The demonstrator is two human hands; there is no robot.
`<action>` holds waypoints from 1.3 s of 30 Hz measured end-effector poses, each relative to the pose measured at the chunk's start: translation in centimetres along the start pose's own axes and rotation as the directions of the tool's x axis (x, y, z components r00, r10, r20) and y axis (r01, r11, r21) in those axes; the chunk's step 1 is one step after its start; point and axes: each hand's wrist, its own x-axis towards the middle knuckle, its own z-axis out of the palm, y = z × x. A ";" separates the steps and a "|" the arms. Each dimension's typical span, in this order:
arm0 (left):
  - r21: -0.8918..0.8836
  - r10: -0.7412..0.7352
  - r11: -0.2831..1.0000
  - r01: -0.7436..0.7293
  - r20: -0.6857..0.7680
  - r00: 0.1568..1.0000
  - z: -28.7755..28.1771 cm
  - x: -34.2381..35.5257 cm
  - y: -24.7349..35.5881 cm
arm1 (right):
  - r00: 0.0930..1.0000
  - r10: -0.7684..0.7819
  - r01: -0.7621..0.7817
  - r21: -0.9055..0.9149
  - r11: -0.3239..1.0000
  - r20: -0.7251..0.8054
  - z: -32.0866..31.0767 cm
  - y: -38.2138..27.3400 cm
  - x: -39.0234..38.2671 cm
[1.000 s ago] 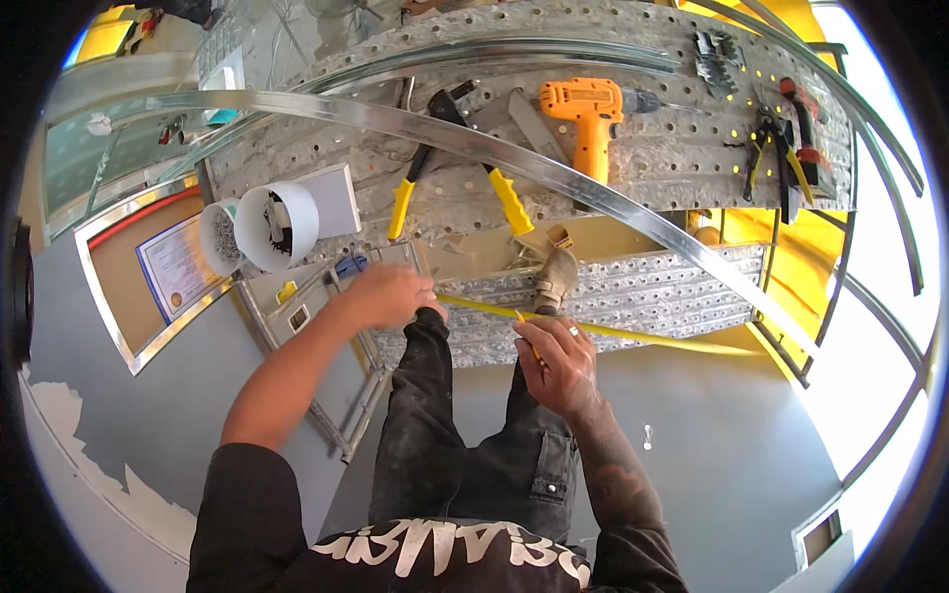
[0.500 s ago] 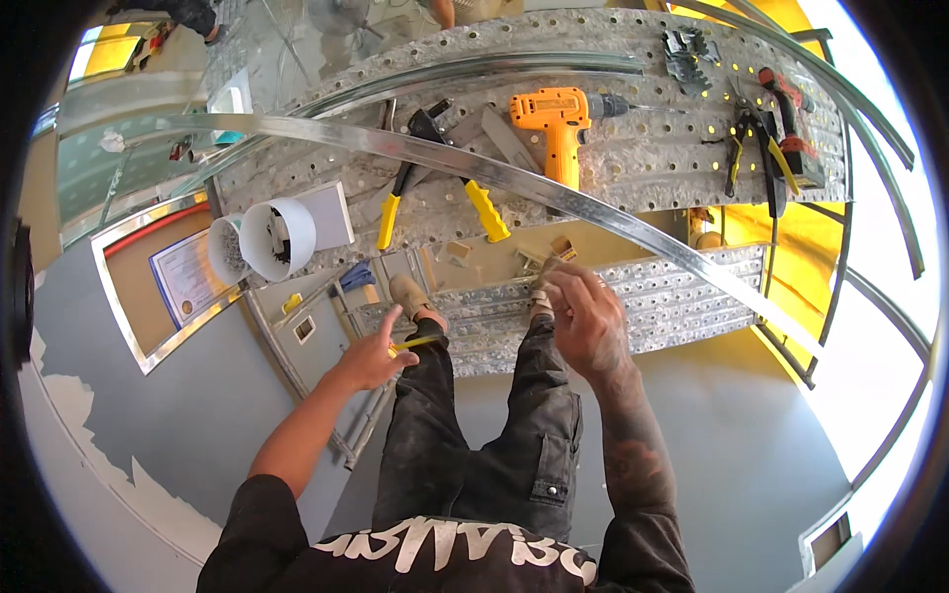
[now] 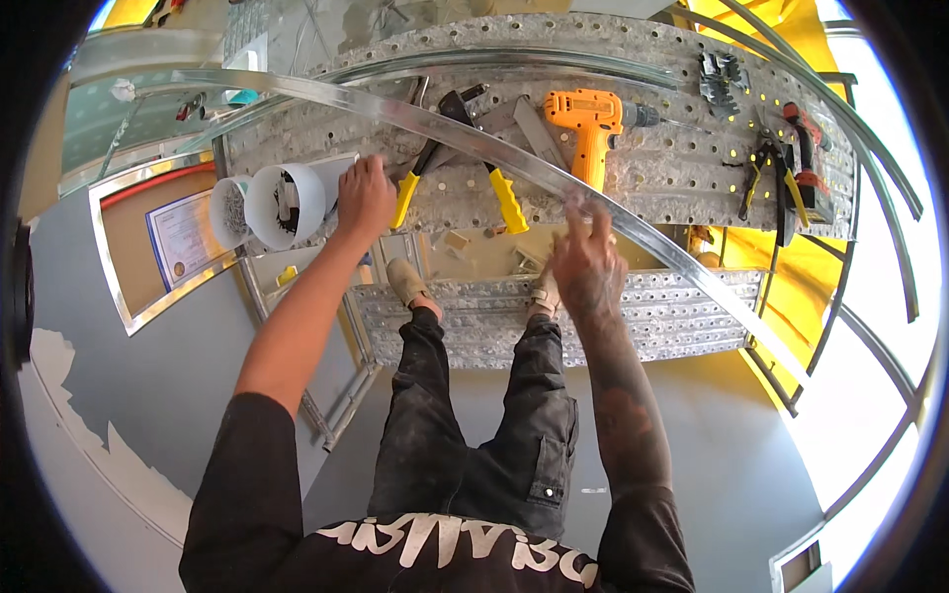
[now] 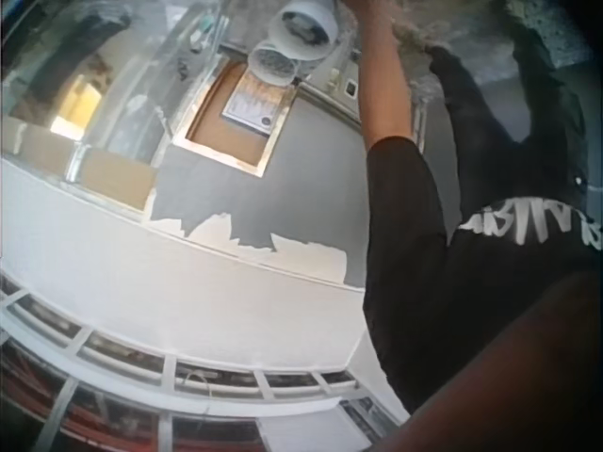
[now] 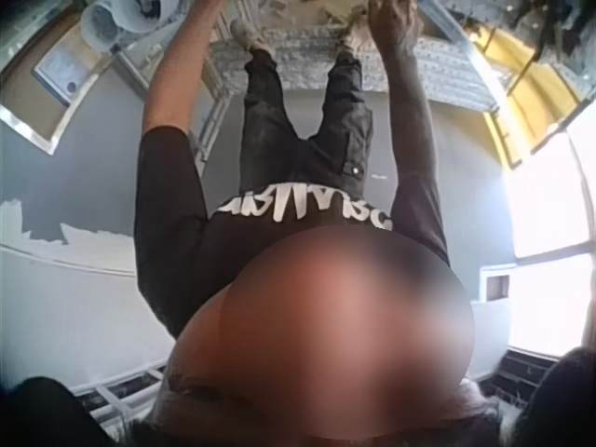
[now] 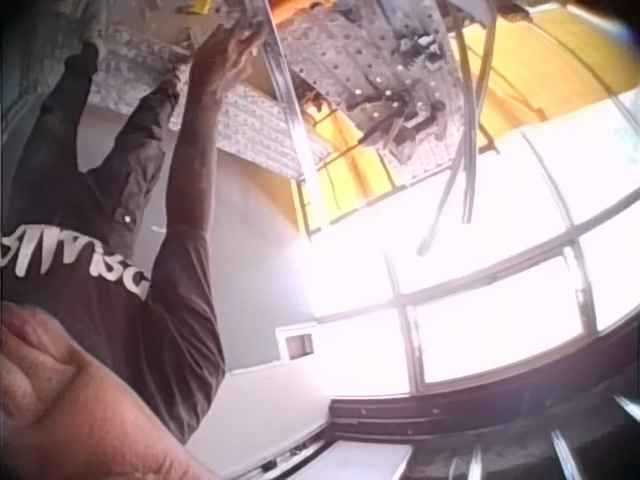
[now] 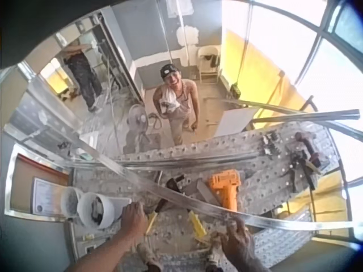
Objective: The person measures a metal track on a ceiling with a tape measure, uses snips to cut a metal stud while standing on scaffolding, and marks a metal piece with a pencil and a square.
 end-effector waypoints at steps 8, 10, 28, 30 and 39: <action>0.030 0.007 1.000 -0.004 -0.096 0.995 1.6 0.8 5.6 | 0.980 0.077 -0.054 -0.127 0.990 0.185 0.5 3.2 5.7; 0.054 0.014 0.998 -0.011 -0.049 0.999 2.2 0.8 5.3 | 0.981 0.056 -0.039 -0.096 0.995 0.184 0.3 3.4 6.1; -0.499 -0.308 0.755 0.425 0.302 0.902 -6.2 -14.5 4.2 | 0.989 -0.066 0.078 -0.089 0.993 0.135 1.5 0.5 6.6; -0.495 -0.342 0.714 0.495 0.370 0.864 -6.8 -17.8 3.1 | 0.984 0.004 0.018 -0.123 0.992 0.177 3.5 -1.3 6.6; -0.591 -0.478 0.587 0.553 0.298 0.826 -8.1 -28.5 -1.2 | 0.975 0.223 -0.219 -0.156 0.963 0.005 11.0 -3.4 6.8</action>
